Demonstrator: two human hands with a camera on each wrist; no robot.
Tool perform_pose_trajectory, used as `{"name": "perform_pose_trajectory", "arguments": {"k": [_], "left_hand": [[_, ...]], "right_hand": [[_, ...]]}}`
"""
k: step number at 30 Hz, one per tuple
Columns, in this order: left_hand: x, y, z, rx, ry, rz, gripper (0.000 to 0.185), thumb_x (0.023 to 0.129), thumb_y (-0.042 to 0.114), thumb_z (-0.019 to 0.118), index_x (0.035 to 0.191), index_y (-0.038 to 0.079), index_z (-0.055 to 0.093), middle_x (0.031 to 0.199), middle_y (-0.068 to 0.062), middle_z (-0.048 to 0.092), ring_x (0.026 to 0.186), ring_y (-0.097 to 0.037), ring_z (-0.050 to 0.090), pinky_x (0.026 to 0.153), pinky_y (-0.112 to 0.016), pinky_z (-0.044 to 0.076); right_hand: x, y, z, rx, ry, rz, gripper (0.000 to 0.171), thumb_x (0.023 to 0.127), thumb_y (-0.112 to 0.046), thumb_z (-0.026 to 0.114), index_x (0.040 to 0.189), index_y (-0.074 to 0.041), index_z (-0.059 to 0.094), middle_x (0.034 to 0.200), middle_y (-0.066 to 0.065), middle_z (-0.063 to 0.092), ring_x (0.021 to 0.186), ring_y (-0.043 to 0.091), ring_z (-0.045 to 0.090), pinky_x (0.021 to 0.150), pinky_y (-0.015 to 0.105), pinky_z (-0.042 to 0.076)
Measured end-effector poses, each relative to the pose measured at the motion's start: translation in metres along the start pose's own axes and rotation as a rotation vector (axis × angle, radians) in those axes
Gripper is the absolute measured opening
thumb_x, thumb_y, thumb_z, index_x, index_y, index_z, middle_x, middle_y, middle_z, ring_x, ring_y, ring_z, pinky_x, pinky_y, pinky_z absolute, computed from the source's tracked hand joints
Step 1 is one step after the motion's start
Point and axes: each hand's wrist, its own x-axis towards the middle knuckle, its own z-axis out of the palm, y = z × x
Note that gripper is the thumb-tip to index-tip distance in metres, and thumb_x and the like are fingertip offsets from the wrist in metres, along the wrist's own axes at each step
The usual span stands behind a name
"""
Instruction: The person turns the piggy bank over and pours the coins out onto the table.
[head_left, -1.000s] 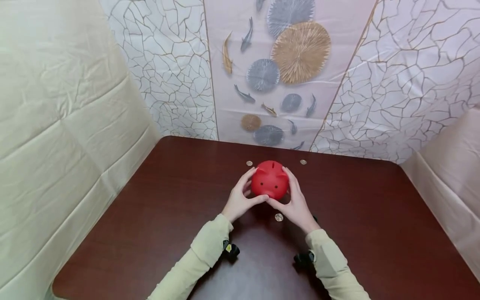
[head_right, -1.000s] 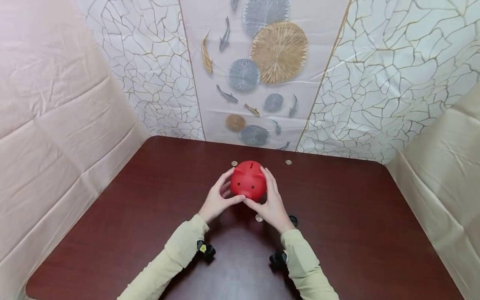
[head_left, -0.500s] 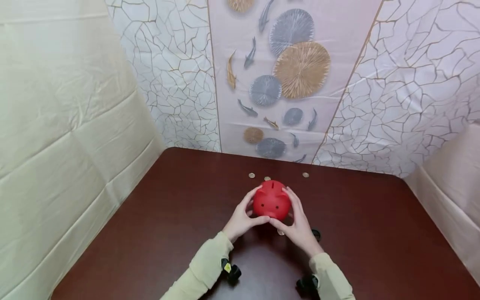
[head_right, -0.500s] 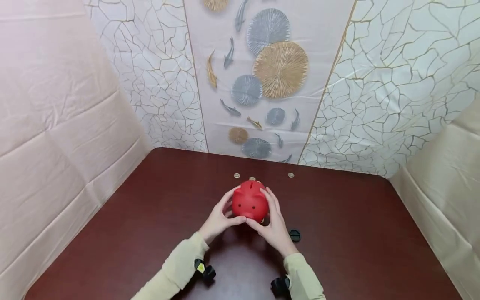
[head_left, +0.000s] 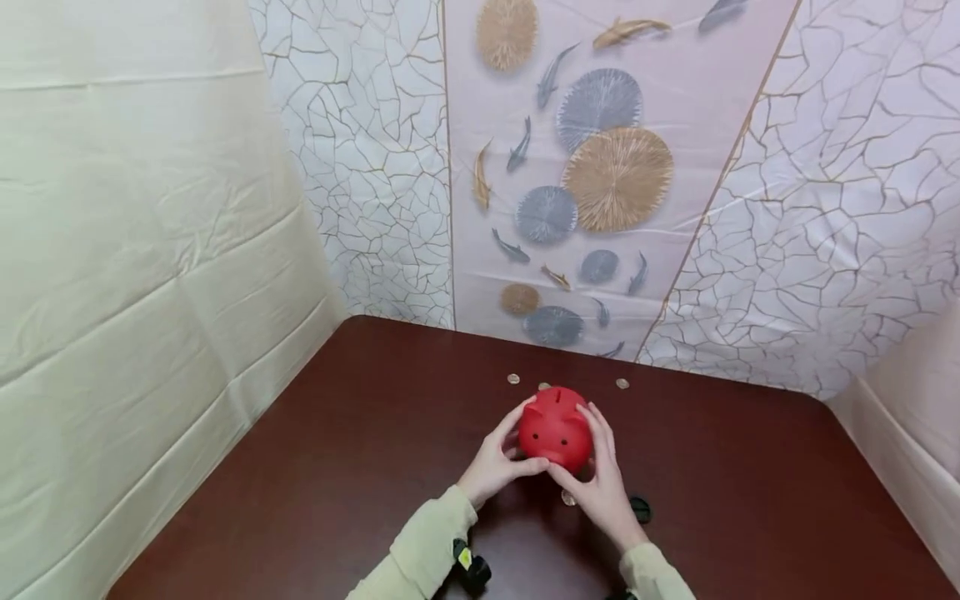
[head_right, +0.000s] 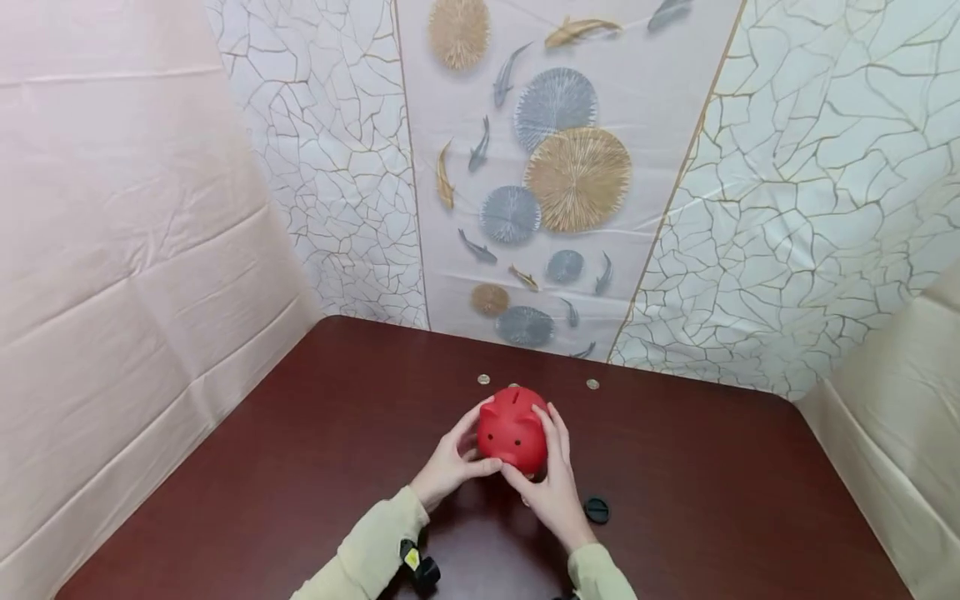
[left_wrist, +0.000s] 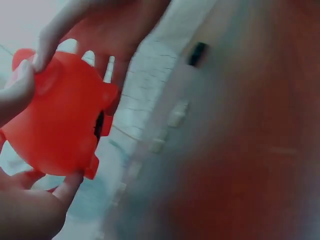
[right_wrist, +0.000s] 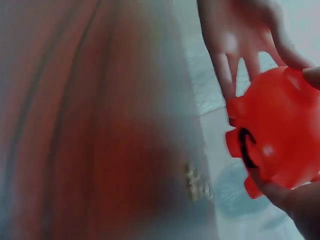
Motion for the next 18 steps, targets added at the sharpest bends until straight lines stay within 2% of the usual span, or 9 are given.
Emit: {"name": "perform_pose_trajectory", "arguments": {"k": [2,5,8,10,13,18], "left_hand": [[0.0,-0.004,-0.002,0.011,-0.009,0.02,0.082,0.084,0.016,0.076,0.152,0.025,0.031,0.154,-0.007,0.037,0.131,-0.032,0.049,0.103,-0.039,0.049],[0.005,-0.009,-0.002,0.008,-0.006,0.034,0.081,0.084,0.019,0.075,0.151,0.033,0.031,0.154,-0.003,0.037,0.128,-0.03,0.053,0.101,-0.036,0.051],[0.006,-0.014,0.0,0.017,-0.006,0.024,0.079,0.086,0.018,0.073,0.151,0.033,0.031,0.156,-0.003,0.033,0.124,-0.03,0.055,0.097,-0.032,0.053],[0.008,-0.014,0.001,0.035,0.006,0.039,0.076,0.087,0.017,0.072,0.15,0.033,0.033,0.159,0.0,0.028,0.123,-0.031,0.056,0.096,-0.03,0.053],[0.011,-0.012,0.001,0.082,0.022,0.054,0.075,0.088,0.017,0.072,0.15,0.032,0.034,0.16,0.002,0.027,0.125,-0.032,0.054,0.097,-0.03,0.052],[0.013,-0.001,-0.003,0.125,0.028,0.056,0.076,0.087,0.02,0.072,0.151,0.032,0.033,0.159,-0.002,0.028,0.124,-0.032,0.054,0.095,-0.033,0.054]], "right_hand": [[-0.002,-0.002,0.001,0.047,0.025,-0.002,0.091,0.077,-0.004,0.079,0.151,-0.017,0.028,0.16,0.011,0.016,0.136,0.028,0.031,0.097,0.061,0.046],[0.0,-0.003,0.003,0.034,0.055,-0.014,0.092,0.077,-0.002,0.078,0.152,-0.016,0.027,0.16,0.01,0.017,0.138,0.028,0.029,0.102,0.049,0.046],[0.001,0.0,0.003,-0.016,0.045,0.007,0.09,0.079,-0.006,0.078,0.152,-0.016,0.026,0.159,0.01,0.018,0.138,0.026,0.03,0.101,0.024,0.045],[0.002,0.002,0.005,-0.006,0.055,-0.027,0.089,0.08,-0.005,0.077,0.152,-0.014,0.025,0.159,0.011,0.018,0.139,0.02,0.028,0.101,0.013,0.039],[0.005,0.002,0.004,0.059,0.046,0.001,0.088,0.082,-0.007,0.075,0.153,-0.018,0.024,0.161,0.01,0.014,0.14,0.022,0.027,0.093,0.008,0.041],[0.01,-0.007,0.002,0.068,0.025,0.006,0.089,0.083,-0.009,0.075,0.153,-0.021,0.022,0.161,0.011,0.014,0.136,0.009,0.028,0.092,0.005,0.039]]}}
